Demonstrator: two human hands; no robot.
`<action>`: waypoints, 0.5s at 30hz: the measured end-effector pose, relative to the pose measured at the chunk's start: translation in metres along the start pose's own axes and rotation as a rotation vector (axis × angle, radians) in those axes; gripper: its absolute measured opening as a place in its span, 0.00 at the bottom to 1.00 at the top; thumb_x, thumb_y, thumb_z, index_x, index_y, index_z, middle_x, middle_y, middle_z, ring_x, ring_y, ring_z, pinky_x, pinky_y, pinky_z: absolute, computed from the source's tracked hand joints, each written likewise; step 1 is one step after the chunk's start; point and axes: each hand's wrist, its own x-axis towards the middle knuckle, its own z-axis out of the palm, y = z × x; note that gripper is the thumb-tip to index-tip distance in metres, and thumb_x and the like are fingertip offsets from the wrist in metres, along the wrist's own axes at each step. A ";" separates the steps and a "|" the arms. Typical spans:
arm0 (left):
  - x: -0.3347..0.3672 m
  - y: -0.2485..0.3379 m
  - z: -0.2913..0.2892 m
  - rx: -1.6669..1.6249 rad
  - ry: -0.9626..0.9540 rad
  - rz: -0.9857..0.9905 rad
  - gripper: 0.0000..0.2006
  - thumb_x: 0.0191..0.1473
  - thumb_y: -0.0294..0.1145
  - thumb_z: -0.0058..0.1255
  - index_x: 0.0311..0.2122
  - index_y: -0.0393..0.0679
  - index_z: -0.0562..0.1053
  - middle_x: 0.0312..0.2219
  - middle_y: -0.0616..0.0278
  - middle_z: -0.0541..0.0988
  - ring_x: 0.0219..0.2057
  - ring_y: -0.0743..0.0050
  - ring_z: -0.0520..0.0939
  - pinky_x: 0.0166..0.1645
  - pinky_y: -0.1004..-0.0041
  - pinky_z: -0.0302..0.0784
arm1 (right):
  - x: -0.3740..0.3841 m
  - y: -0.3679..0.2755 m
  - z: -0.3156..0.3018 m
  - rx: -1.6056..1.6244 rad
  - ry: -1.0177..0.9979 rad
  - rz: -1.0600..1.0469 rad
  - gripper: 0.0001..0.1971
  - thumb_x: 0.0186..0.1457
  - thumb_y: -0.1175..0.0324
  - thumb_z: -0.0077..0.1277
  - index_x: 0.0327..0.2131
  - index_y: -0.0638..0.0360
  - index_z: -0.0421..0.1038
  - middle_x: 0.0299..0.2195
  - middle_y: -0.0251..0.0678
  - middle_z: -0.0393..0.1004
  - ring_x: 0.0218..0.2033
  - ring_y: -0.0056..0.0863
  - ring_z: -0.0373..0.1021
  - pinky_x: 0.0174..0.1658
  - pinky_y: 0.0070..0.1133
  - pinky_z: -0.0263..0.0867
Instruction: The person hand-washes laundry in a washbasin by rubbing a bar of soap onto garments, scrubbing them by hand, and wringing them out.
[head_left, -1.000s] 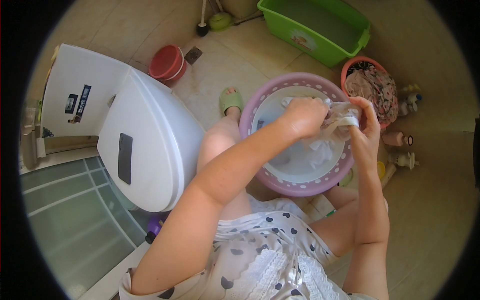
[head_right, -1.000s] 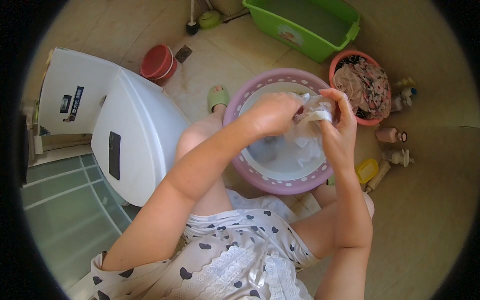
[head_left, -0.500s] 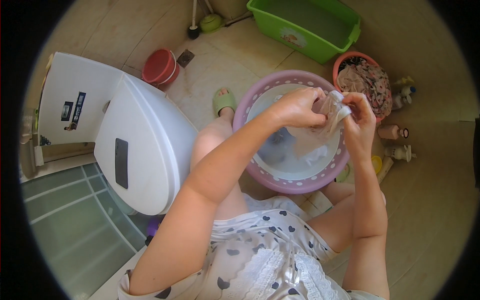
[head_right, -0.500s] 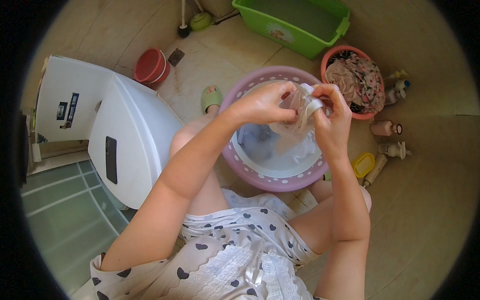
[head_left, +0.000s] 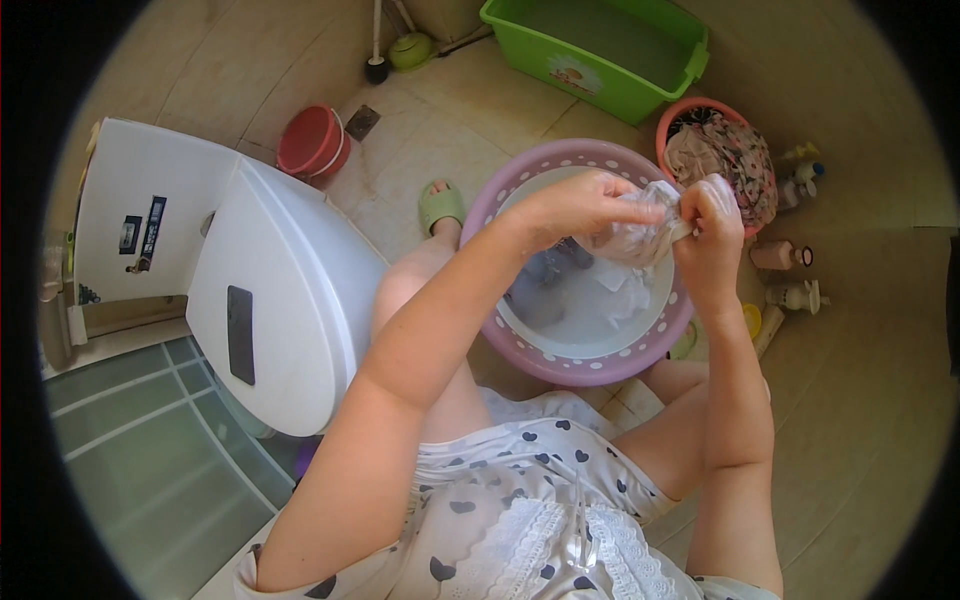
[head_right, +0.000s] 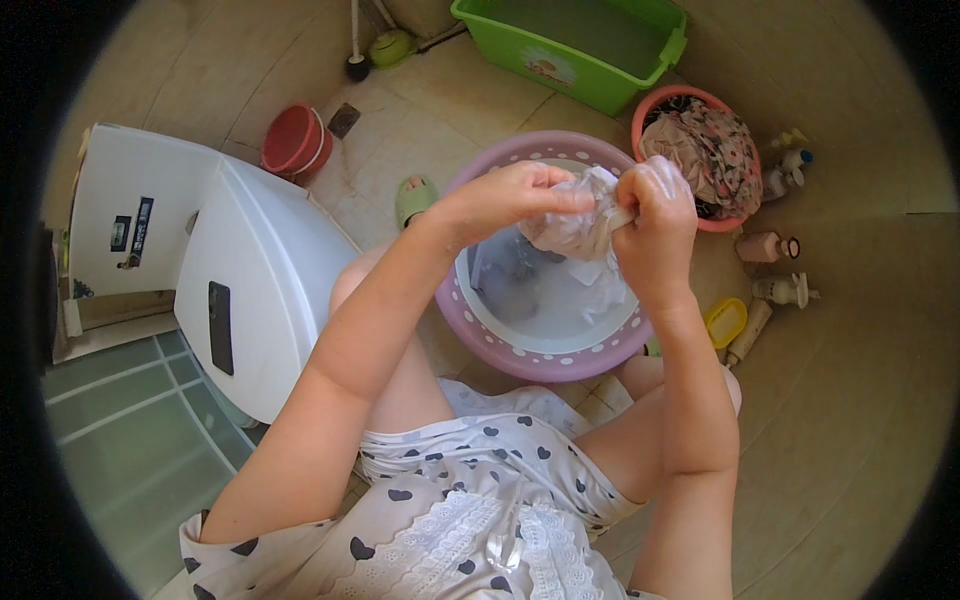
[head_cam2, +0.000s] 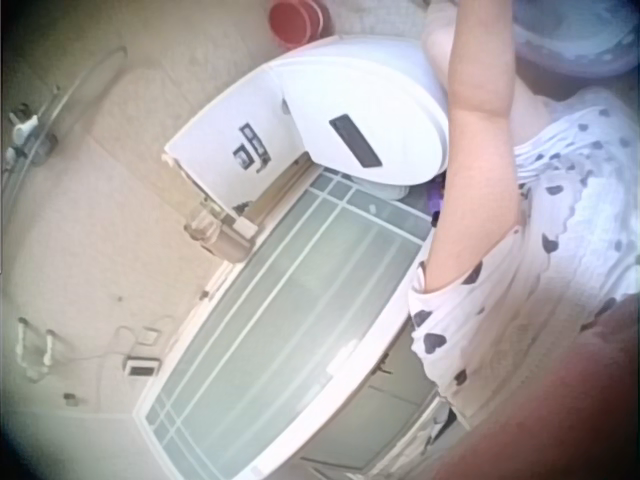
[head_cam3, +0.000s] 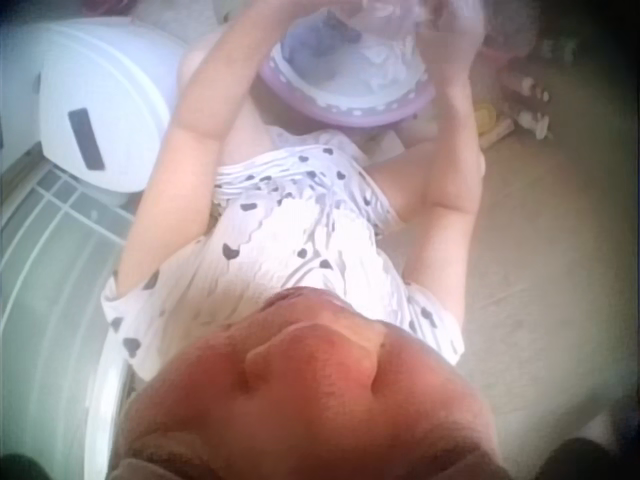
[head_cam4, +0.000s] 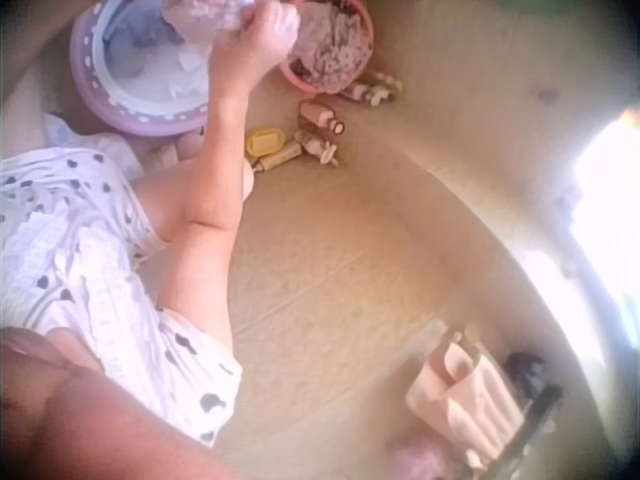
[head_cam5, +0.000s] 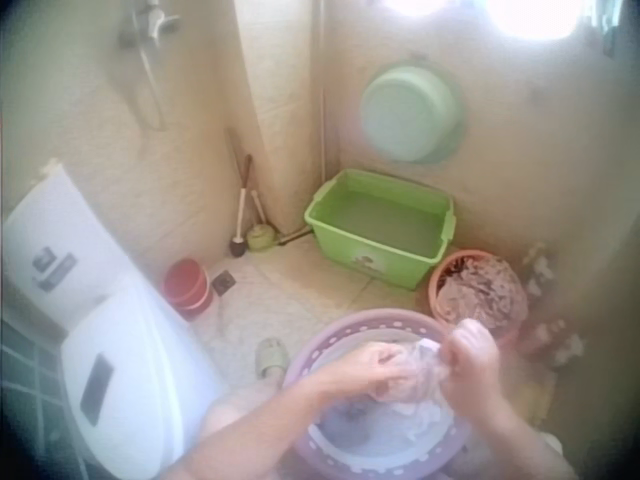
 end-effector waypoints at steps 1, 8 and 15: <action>0.000 0.004 0.002 -0.009 0.079 -0.065 0.18 0.46 0.46 0.52 0.32 0.38 0.74 0.29 0.65 0.75 0.31 0.81 0.73 0.34 0.79 0.68 | 0.000 -0.001 0.002 -0.050 -0.005 -0.048 0.10 0.29 0.84 0.44 0.18 0.60 0.56 0.18 0.37 0.58 0.20 0.36 0.57 0.24 0.26 0.54; 0.014 -0.008 0.016 -0.244 0.074 -0.149 0.19 0.53 0.47 0.43 0.32 0.39 0.74 0.29 0.64 0.75 0.31 0.81 0.74 0.35 0.79 0.69 | 0.000 -0.008 0.000 -0.113 -0.068 -0.244 0.12 0.27 0.82 0.46 0.16 0.56 0.54 0.16 0.35 0.57 0.20 0.36 0.59 0.23 0.27 0.53; 0.012 -0.013 0.018 -0.373 0.280 -0.022 0.09 0.50 0.32 0.44 0.33 0.38 0.72 0.29 0.63 0.75 0.30 0.80 0.75 0.35 0.78 0.70 | -0.005 -0.005 0.001 -0.173 -0.061 -0.285 0.10 0.29 0.81 0.46 0.16 0.57 0.55 0.16 0.35 0.58 0.20 0.36 0.60 0.23 0.27 0.55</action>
